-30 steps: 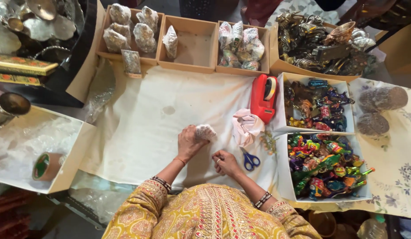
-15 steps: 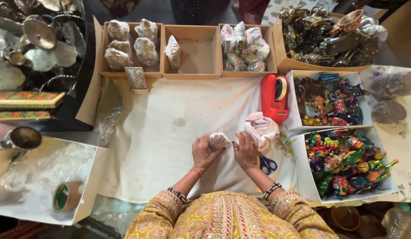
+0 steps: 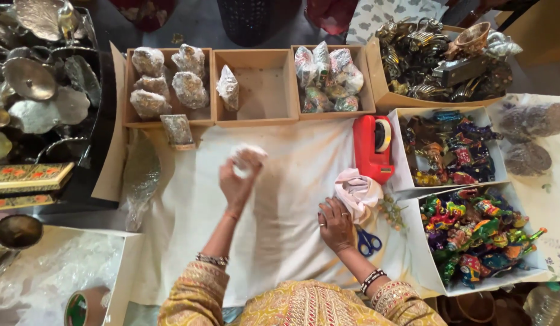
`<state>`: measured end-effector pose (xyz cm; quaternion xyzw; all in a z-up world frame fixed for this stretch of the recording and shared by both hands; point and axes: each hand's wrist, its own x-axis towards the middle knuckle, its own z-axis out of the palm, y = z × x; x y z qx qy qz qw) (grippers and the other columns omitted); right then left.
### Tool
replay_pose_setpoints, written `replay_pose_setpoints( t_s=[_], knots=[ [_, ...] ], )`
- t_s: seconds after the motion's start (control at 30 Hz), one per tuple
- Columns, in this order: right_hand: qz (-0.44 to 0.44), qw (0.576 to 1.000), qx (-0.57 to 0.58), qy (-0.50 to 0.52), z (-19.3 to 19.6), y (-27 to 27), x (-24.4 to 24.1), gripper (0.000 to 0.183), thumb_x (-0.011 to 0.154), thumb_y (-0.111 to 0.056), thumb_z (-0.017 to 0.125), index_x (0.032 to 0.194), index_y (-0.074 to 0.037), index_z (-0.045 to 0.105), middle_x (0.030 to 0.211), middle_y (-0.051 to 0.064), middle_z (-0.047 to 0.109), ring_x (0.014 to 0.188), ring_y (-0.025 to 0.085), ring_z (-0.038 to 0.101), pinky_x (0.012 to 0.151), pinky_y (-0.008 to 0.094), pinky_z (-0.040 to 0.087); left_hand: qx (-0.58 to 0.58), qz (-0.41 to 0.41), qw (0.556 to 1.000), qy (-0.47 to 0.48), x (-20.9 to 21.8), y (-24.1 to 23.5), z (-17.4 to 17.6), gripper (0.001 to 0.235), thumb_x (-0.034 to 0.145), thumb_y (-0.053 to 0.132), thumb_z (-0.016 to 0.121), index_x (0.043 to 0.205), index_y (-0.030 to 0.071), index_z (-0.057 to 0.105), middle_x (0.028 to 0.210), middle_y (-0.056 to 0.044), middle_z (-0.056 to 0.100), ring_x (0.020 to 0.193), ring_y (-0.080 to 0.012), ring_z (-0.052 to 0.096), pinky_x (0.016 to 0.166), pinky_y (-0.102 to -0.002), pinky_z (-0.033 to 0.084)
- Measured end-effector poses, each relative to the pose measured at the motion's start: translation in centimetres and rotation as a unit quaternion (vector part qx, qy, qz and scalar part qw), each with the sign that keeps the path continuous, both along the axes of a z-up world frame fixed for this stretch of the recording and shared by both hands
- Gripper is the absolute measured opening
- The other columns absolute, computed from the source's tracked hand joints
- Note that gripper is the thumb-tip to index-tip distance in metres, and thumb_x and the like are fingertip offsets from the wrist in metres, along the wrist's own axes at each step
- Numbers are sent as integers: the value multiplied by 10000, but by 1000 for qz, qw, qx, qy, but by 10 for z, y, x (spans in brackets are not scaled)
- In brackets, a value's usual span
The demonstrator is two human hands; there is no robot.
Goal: The person wipes a small copper-colored figurine with a white cloth, then wraps it in bubble wrap and secures it with tape. They place the wrapped item into a cardboard box and pick up a colorful glass ornament from a nearby container.
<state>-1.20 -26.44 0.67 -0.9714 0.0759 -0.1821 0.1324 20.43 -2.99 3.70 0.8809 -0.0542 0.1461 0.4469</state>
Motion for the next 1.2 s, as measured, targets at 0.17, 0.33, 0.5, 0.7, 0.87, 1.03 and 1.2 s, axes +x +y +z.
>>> replay_pose_setpoints(
  t_s=[0.17,0.33,0.5,0.7,0.87,1.03,1.2],
  knots=[
    [0,1000,2,13,5,1,2,306,869,-200,681,1165,-131,651,1309,92,615,1293,315,550,1066,464,430,35,96,991,-89,100,21,30,616,778,548,864,1133,85,667,988,-129,696,955,-337,646,848,-474,457],
    [-2,1000,-4,17,6,0,2,300,870,-206,685,1159,-133,644,1296,88,617,1291,321,552,1076,472,423,64,137,985,-89,161,30,52,641,803,601,828,1177,117,636,1009,-98,729,971,-285,687,986,-519,374],
    [1,1000,2,12,5,0,3,307,866,-200,688,1160,-131,638,1292,87,617,1288,321,555,1083,475,421,115,178,977,-32,204,48,36,711,783,624,852,1233,134,604,965,-86,744,914,-263,698,1030,-571,305],
    [3,1000,7,14,8,0,3,310,862,-198,693,1158,-128,633,1292,87,616,1287,321,552,1080,479,420,186,173,964,76,218,65,26,834,715,558,878,1318,79,558,949,-105,740,915,-290,702,1124,-626,216],
    [3,1000,3,20,7,-1,3,312,859,-193,692,1159,-130,631,1302,91,615,1291,320,553,1079,476,421,198,137,967,82,217,82,24,815,650,568,897,1257,123,587,1121,-138,685,1142,-305,625,1105,-666,186],
    [6,1000,8,15,4,-1,2,316,857,-189,694,1159,-124,629,1294,94,613,1290,324,549,1086,474,422,222,99,963,116,221,97,-3,841,620,578,892,1278,146,598,1199,-180,654,1206,-320,575,1109,-725,113],
    [3,1000,6,17,6,0,5,312,854,-189,702,1152,-132,631,1285,89,613,1286,320,555,1079,481,425,280,77,948,133,234,92,-8,831,634,596,862,1255,103,611,1268,-143,676,1303,-313,533,1132,-755,122]
  ],
)
